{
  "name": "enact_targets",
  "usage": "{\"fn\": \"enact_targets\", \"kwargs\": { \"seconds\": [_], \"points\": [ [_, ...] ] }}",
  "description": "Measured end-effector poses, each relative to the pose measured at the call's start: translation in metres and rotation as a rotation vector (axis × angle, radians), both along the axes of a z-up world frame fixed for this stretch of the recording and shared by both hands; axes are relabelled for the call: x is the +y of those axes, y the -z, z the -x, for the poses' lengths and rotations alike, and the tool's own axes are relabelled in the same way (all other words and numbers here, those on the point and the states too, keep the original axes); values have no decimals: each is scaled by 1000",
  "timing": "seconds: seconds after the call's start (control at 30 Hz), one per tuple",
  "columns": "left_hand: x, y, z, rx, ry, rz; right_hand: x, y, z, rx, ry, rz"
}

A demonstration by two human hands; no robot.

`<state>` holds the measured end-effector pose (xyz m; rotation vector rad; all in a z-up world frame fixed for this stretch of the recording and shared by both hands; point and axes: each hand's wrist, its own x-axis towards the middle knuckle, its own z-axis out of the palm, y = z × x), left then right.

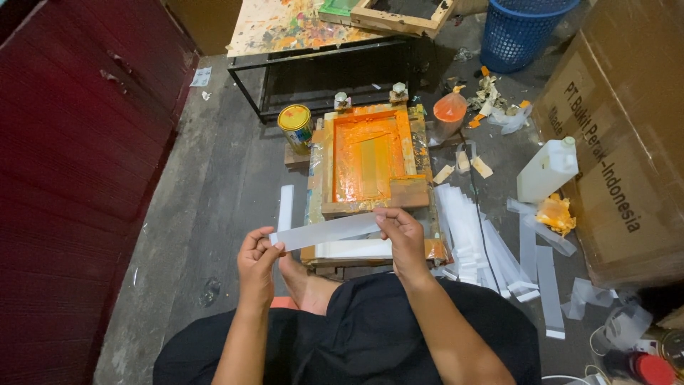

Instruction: The person screen prints an orange design onto white strips by hand, aligning each strip under the screen and then rubbing the mesh with their fingers to transfer the ink.

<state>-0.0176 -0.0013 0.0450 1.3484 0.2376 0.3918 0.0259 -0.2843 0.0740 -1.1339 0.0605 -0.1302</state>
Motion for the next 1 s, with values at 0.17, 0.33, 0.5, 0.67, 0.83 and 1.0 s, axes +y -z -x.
{"fn": "enact_targets", "kwargs": {
  "seconds": [0.17, 0.33, 0.5, 0.67, 0.83, 1.0],
  "points": [
    [-1, -6, 2, 11, -8, 5, 0, -11, 4, 1, 9, 5],
    [0, -10, 9, 18, -10, 9, 2, 1, 1, -12, -4, 33],
    [8, -15, 23, 54, -12, 0, 9, 9, 1, -31, -27, 75],
    [31, -6, 41, 112, -9, -35, 17, 41, -2, -65, -105, 222],
    [55, -15, 67, 257, 16, -8, 28, 39, 12, -74, -249, 468],
    [89, 7, 81, 323, 78, 94, 50, 47, 28, -76, -290, 635]
  ]
}}
